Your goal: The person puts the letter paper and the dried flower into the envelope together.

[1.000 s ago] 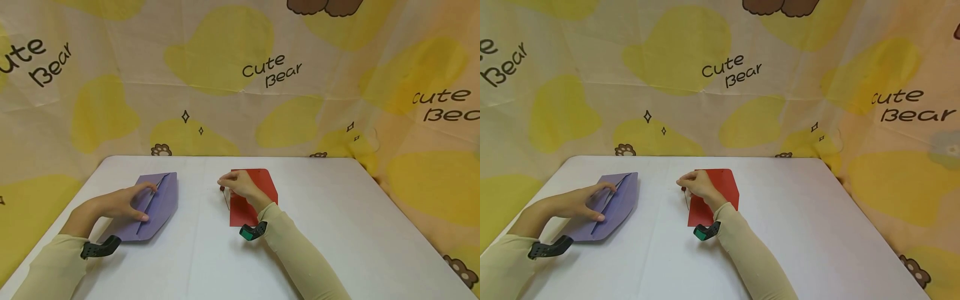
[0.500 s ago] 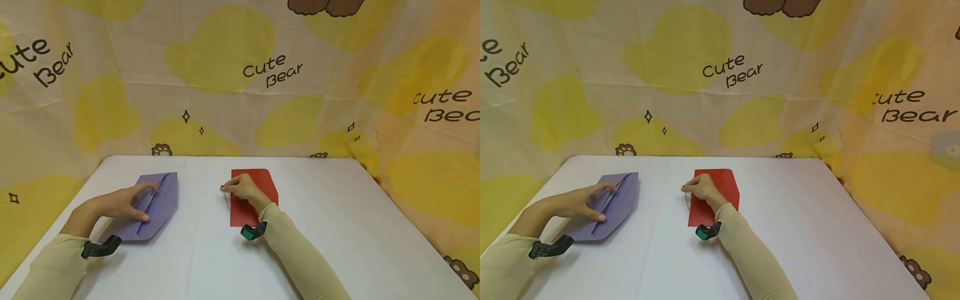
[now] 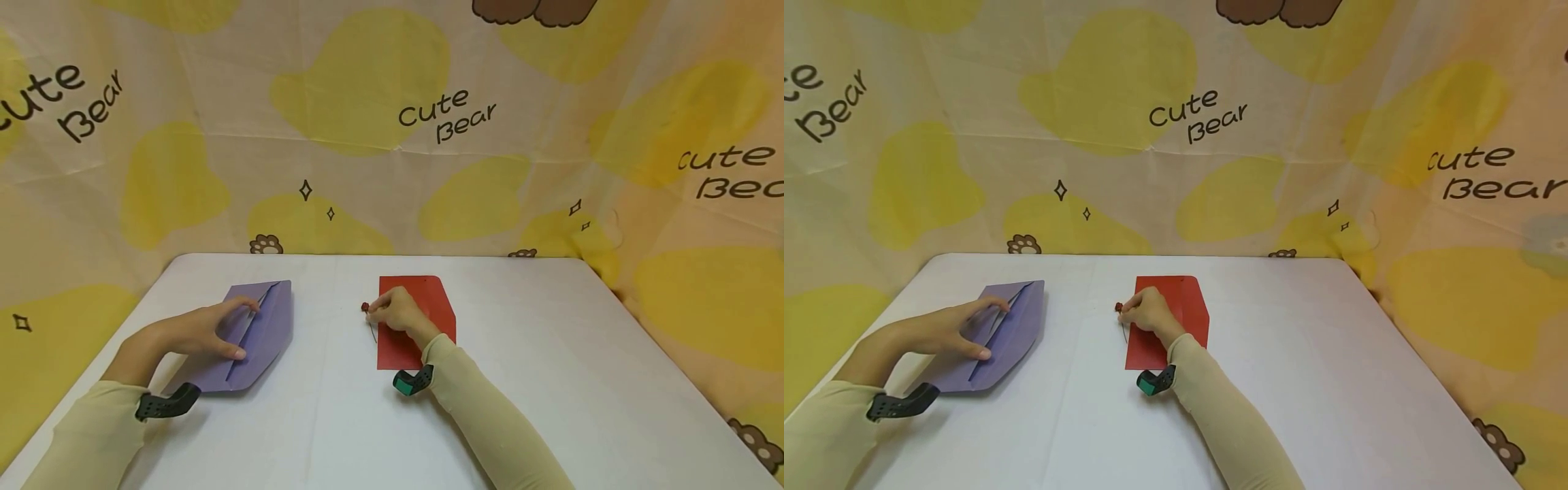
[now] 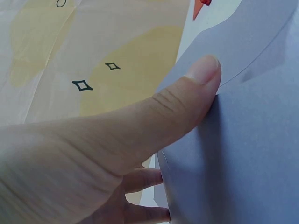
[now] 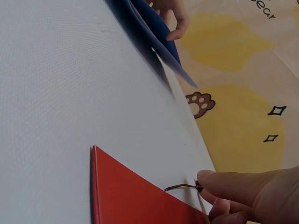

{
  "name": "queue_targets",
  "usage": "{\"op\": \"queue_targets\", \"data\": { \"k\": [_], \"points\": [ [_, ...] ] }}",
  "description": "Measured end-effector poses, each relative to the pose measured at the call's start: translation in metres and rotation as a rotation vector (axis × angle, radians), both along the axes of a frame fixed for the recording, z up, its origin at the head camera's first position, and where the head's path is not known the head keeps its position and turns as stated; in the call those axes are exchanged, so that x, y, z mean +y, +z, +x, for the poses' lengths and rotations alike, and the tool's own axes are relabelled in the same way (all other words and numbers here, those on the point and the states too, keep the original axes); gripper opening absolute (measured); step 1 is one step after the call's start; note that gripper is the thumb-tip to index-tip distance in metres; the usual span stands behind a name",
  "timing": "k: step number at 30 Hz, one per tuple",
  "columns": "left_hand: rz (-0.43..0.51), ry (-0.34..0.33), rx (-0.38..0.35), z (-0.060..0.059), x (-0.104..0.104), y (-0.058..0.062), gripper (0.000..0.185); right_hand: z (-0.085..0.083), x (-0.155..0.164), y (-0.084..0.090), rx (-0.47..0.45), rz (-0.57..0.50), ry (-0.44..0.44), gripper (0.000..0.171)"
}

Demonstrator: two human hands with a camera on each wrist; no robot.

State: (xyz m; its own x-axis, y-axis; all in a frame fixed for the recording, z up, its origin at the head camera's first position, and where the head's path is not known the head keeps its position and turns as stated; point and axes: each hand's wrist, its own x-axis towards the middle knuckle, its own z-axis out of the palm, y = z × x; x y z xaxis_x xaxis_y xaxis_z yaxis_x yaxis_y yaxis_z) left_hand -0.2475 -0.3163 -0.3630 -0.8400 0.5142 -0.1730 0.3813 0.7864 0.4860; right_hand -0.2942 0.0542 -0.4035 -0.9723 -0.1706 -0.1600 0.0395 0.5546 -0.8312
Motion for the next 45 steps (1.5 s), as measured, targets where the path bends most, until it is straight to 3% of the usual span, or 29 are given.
{"op": "queue_targets", "data": {
  "k": [14,36,45],
  "points": [
    [0.005,-0.005,0.007,-0.001,0.002,0.0,0.081,0.003,-0.003,0.001,0.048,0.087,0.005,0.013],
    [-0.016,0.007,-0.008,0.001,0.005,0.0,0.079,0.01,-0.007,0.003,0.025,0.15,0.068,0.012],
    [-0.018,0.006,-0.004,0.003,0.004,0.001,0.078,0.011,-0.01,0.002,0.062,0.245,0.068,0.01]
  ]
}}
